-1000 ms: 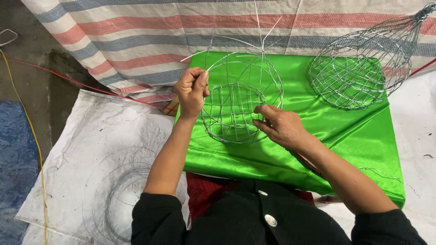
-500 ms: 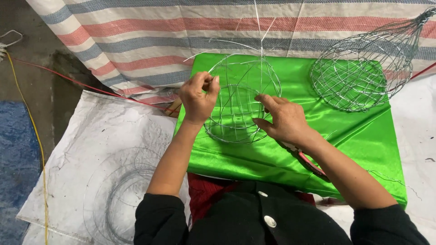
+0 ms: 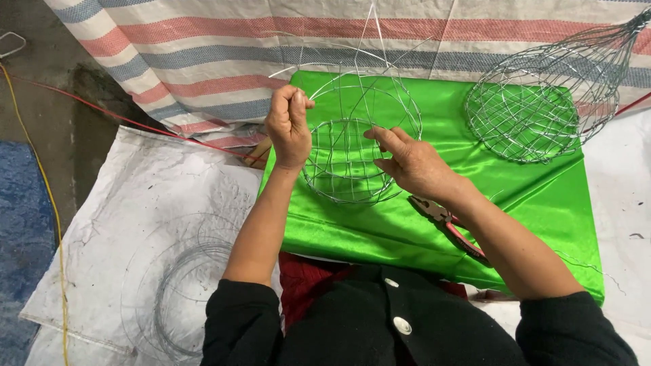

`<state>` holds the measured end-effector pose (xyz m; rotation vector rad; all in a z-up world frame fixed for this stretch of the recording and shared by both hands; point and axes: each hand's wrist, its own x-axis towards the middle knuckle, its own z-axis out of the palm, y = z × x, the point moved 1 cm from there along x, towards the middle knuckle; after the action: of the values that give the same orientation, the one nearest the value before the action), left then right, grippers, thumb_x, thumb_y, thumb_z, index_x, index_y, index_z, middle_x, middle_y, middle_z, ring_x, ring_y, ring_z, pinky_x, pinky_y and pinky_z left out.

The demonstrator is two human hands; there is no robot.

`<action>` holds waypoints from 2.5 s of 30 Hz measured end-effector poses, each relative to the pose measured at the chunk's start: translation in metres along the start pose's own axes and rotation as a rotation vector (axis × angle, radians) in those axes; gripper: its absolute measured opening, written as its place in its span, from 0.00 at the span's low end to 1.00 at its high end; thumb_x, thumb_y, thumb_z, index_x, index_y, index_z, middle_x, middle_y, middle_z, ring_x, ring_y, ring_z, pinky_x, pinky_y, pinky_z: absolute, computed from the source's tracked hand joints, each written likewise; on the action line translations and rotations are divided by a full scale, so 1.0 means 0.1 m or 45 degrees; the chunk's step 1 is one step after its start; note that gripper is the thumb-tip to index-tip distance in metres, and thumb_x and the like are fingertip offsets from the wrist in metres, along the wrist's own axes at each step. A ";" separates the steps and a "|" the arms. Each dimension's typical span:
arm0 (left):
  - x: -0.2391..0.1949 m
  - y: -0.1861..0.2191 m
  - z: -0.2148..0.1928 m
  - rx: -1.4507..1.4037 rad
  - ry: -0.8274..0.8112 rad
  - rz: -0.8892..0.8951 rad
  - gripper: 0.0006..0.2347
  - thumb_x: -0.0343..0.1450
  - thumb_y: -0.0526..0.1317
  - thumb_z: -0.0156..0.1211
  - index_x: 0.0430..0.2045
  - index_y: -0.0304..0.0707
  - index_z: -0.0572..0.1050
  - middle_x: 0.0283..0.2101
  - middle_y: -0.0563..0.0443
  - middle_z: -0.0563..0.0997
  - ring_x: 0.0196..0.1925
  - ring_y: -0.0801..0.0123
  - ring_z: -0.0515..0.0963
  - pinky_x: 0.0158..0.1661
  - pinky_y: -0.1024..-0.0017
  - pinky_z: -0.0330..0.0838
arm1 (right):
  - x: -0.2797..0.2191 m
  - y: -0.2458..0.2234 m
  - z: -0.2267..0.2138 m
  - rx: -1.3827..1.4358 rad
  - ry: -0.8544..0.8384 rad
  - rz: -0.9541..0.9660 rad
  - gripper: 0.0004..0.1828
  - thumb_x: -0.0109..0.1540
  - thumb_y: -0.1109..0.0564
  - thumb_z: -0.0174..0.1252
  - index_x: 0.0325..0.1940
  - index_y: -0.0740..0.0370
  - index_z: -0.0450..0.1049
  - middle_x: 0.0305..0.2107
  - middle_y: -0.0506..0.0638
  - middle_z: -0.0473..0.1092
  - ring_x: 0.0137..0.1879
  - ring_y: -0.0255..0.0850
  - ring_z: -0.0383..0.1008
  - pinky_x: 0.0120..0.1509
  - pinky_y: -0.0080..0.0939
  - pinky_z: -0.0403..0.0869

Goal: The person is manually assembling a wire mesh structure, likely a basket or frame, by joining wire segments and trimming them with pliers.

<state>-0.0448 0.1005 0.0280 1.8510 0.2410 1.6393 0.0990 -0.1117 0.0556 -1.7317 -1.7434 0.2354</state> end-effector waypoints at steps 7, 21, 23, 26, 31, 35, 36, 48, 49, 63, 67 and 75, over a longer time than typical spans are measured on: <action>-0.01 0.18 0.09 0.057 -0.233 -0.043 0.08 0.81 0.37 0.46 0.35 0.34 0.71 0.28 0.41 0.77 0.32 0.57 0.81 0.38 0.60 0.79 | 0.06 0.19 -0.08 0.184 -0.134 0.129 0.30 0.63 0.59 0.62 0.68 0.50 0.61 0.33 0.59 0.71 0.34 0.62 0.79 0.39 0.61 0.76; -0.86 -0.36 -0.58 -0.333 -0.159 -0.913 0.30 0.82 0.60 0.39 0.75 0.39 0.52 0.75 0.25 0.50 0.77 0.27 0.43 0.68 0.27 0.36 | -0.35 1.29 0.09 0.539 0.692 0.134 0.17 0.78 0.50 0.48 0.61 0.67 0.70 0.43 0.59 0.69 0.55 0.48 0.71 0.58 0.48 0.73; -1.04 -0.58 -0.49 -0.402 -0.121 -0.955 0.31 0.82 0.61 0.34 0.75 0.40 0.51 0.76 0.23 0.49 0.77 0.28 0.42 0.69 0.29 0.34 | -0.30 1.19 0.23 0.546 0.650 0.143 0.21 0.77 0.49 0.40 0.68 0.66 0.62 0.52 0.66 0.63 0.63 0.58 0.64 0.65 0.62 0.65; -1.20 -0.70 -0.39 -0.440 -0.084 -1.003 0.33 0.81 0.64 0.27 0.76 0.40 0.50 0.76 0.21 0.47 0.78 0.29 0.41 0.70 0.32 0.32 | -0.20 1.00 0.34 0.640 0.627 0.216 0.31 0.76 0.43 0.32 0.77 0.66 0.51 0.65 0.74 0.54 0.74 0.70 0.50 0.74 0.78 0.51; -1.27 -0.72 -0.31 -0.359 -0.143 -0.957 0.33 0.81 0.65 0.23 0.76 0.43 0.50 0.75 0.24 0.52 0.78 0.34 0.44 0.71 0.35 0.33 | 0.04 1.06 0.55 0.878 0.735 0.259 0.41 0.75 0.31 0.25 0.78 0.65 0.50 0.70 0.78 0.50 0.76 0.77 0.41 0.74 0.85 0.40; -1.29 -0.72 -0.28 -0.313 -0.153 -0.912 0.30 0.82 0.62 0.24 0.77 0.46 0.49 0.75 0.28 0.55 0.78 0.34 0.49 0.69 0.33 0.35 | 0.18 1.17 0.65 0.972 0.842 0.384 0.44 0.71 0.25 0.25 0.77 0.60 0.56 0.69 0.74 0.54 0.77 0.72 0.47 0.74 0.84 0.40; -1.31 -0.75 -0.27 -0.291 -0.174 -0.896 0.29 0.83 0.61 0.24 0.77 0.46 0.48 0.75 0.28 0.55 0.78 0.35 0.50 0.69 0.33 0.36 | 0.19 1.18 0.67 1.003 0.880 0.404 0.44 0.72 0.26 0.27 0.76 0.61 0.57 0.68 0.74 0.56 0.76 0.72 0.49 0.73 0.84 0.39; -1.23 -0.49 -0.30 -0.267 -0.194 -0.843 0.34 0.81 0.64 0.29 0.77 0.41 0.39 0.73 0.20 0.56 0.75 0.26 0.54 0.69 0.34 0.42 | 0.31 1.30 0.79 0.849 0.945 0.279 0.34 0.76 0.33 0.34 0.72 0.61 0.62 0.67 0.68 0.59 0.72 0.67 0.58 0.78 0.69 0.52; -1.23 -0.50 -0.30 -0.269 -0.195 -0.840 0.34 0.81 0.64 0.29 0.77 0.41 0.39 0.73 0.20 0.56 0.75 0.26 0.54 0.69 0.34 0.42 | 0.28 1.31 0.77 0.848 0.948 0.277 0.34 0.76 0.33 0.34 0.72 0.61 0.62 0.67 0.68 0.59 0.72 0.67 0.58 0.78 0.69 0.52; -0.75 0.16 -0.43 0.481 -0.606 -0.315 0.11 0.71 0.40 0.65 0.46 0.41 0.78 0.72 0.29 0.55 0.63 0.26 0.72 0.54 0.39 0.76 | -0.75 1.53 0.53 0.248 0.588 0.101 0.25 0.65 0.46 0.64 0.59 0.65 0.73 0.46 0.57 0.58 0.48 0.50 0.64 0.50 0.48 0.69; -0.69 0.06 -0.37 0.527 -0.583 -0.186 0.15 0.77 0.50 0.55 0.43 0.37 0.77 0.70 0.31 0.61 0.57 0.33 0.79 0.51 0.47 0.80 | -0.84 0.92 0.44 0.147 0.416 -0.124 0.31 0.56 0.45 0.71 0.60 0.58 0.77 0.52 0.60 0.60 0.44 0.50 0.67 0.50 0.51 0.73; -0.59 -0.30 -0.39 0.666 -0.245 0.221 0.08 0.79 0.42 0.56 0.38 0.35 0.78 0.50 0.37 0.81 0.51 0.45 0.83 0.47 0.55 0.83 | -0.70 0.87 0.64 -0.044 0.534 -0.386 0.13 0.63 0.54 0.66 0.51 0.56 0.80 0.41 0.52 0.72 0.46 0.51 0.75 0.50 0.49 0.76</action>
<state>-0.0854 0.1052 -0.0373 2.4657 0.4719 1.5988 0.1282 -0.1476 -0.0643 -1.3900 -1.6659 -0.2737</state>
